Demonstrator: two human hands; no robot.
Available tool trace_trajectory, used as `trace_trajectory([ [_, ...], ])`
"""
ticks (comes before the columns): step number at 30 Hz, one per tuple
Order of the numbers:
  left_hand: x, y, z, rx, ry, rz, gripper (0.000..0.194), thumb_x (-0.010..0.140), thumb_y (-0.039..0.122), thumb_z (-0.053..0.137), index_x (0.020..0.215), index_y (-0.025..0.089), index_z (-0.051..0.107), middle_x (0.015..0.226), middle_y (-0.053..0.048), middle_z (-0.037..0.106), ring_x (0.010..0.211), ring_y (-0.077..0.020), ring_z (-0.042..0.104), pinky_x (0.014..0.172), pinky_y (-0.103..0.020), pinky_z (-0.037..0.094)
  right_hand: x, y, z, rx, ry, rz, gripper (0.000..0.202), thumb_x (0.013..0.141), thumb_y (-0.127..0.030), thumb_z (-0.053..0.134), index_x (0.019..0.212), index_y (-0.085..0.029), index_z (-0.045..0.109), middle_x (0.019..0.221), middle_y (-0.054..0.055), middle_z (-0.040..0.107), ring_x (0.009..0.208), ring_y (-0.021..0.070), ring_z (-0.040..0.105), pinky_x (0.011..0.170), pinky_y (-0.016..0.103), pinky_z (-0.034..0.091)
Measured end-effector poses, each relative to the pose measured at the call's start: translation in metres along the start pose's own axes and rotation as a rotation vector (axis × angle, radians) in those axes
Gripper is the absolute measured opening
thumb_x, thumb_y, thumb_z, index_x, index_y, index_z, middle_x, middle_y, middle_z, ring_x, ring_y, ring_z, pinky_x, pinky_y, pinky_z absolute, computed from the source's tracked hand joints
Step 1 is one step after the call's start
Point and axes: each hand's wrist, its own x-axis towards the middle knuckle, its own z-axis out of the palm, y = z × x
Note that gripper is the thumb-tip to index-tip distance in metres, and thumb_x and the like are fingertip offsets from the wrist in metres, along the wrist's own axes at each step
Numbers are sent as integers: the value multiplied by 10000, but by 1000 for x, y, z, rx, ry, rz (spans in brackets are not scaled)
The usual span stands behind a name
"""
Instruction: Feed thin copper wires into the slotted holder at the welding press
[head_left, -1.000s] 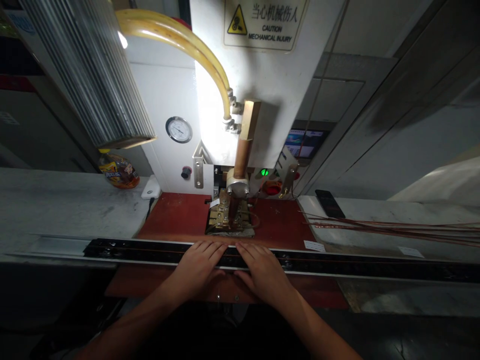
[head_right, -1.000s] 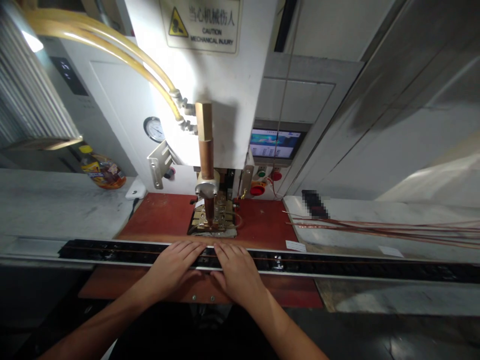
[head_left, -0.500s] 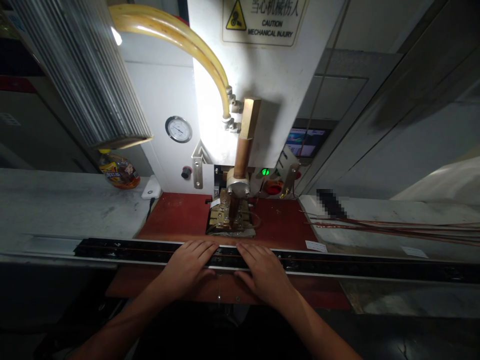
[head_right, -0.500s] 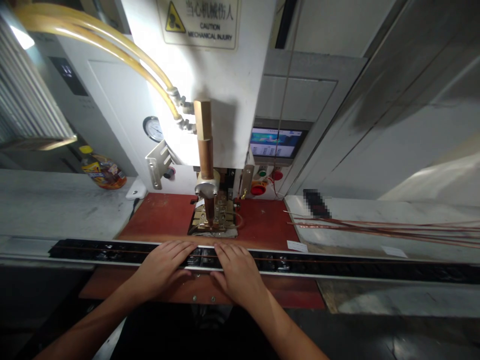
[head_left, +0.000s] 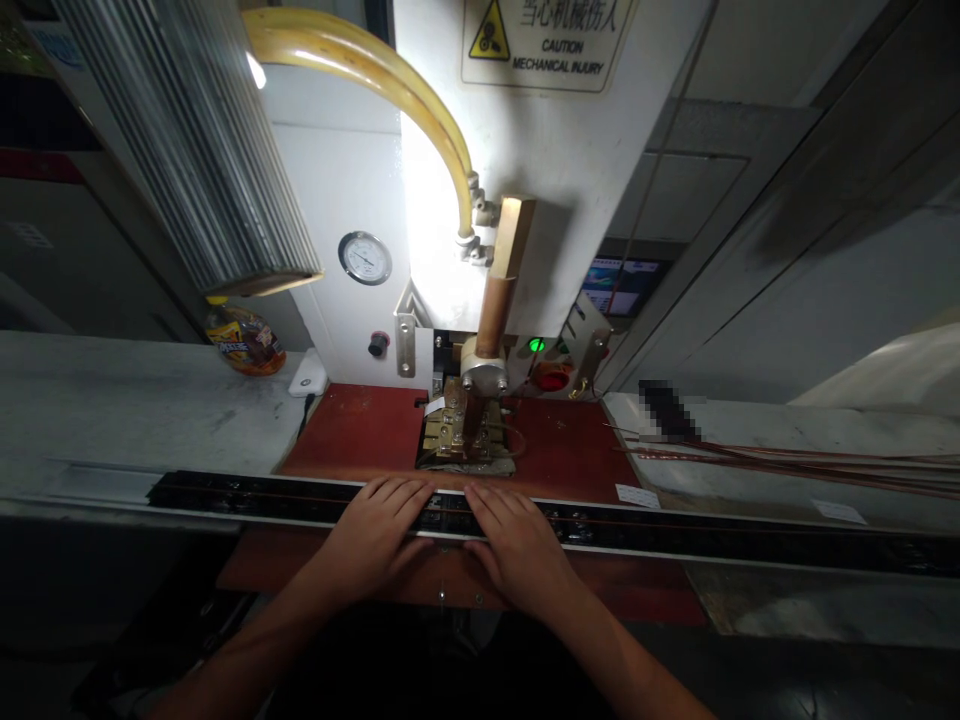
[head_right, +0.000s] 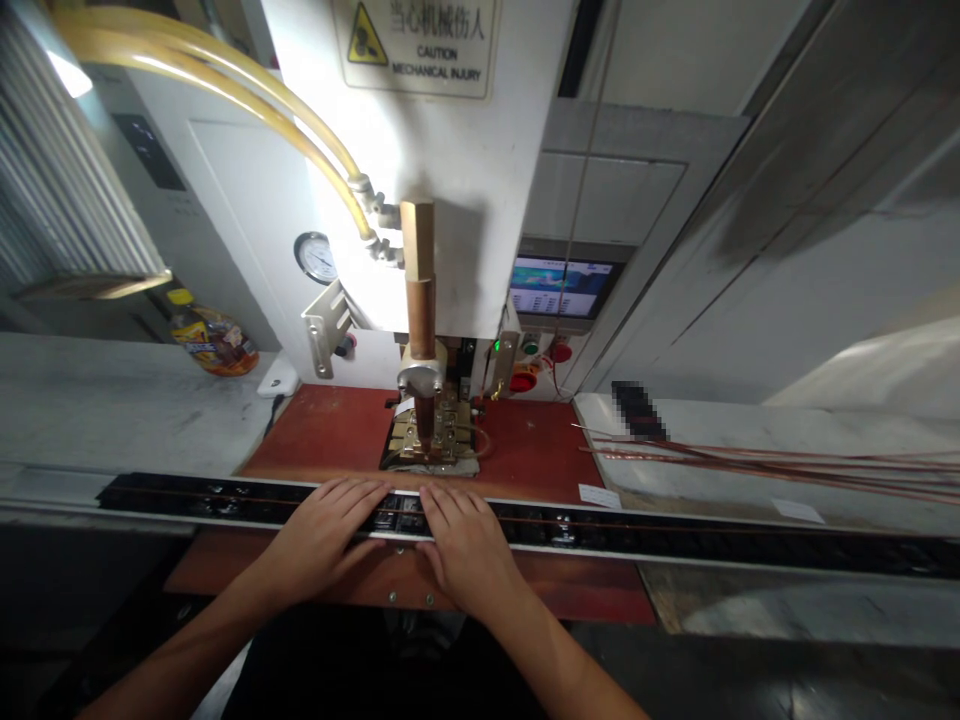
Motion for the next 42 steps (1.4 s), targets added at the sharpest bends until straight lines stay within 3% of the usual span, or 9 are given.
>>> trace_trajectory([
  [4, 8, 11, 4, 31, 50, -5, 519, 969, 436, 595, 1403, 154, 554, 1390, -128, 647, 1257, -280, 583, 1107, -446, 395, 1, -2, 1, -7, -1, 0, 555, 964, -275, 596, 1481, -99, 498, 1480, 157, 573, 1313, 283, 551, 1127, 447, 416],
  [13, 21, 25, 16, -14, 11, 39, 560, 965, 433, 608, 1458, 186, 504, 1414, -114, 625, 1282, -269, 554, 1116, -432, 376, 0, -4, 4, -28, 20, -6, 553, 973, -273, 581, 1486, -87, 495, 1491, 166, 562, 1350, 272, 534, 1153, 439, 408],
  [27, 17, 24, 25, 6, 23, 49, 528, 984, 392, 584, 1455, 166, 510, 1412, -127, 628, 1274, -276, 567, 1102, -442, 378, -4, -4, 22, -75, 81, 12, 552, 1007, -331, 552, 1497, -86, 491, 1541, 155, 506, 1415, 274, 479, 1200, 443, 352],
  [34, 17, 23, 27, 14, 25, 43, 517, 979, 404, 605, 1433, 168, 534, 1401, -111, 644, 1255, -276, 581, 1086, -433, 391, -4, -3, 22, -64, 57, 3, 580, 1015, -344, 538, 1533, -102, 442, 1581, 138, 455, 1461, 265, 419, 1237, 461, 302],
  [42, 17, 25, 24, 8, 16, 37, 518, 980, 396, 603, 1434, 158, 528, 1409, -113, 635, 1254, -279, 575, 1085, -431, 384, -2, -4, 16, -55, 52, 0, 555, 1016, -326, 527, 1511, -84, 471, 1562, 149, 480, 1424, 292, 468, 1207, 454, 341],
])
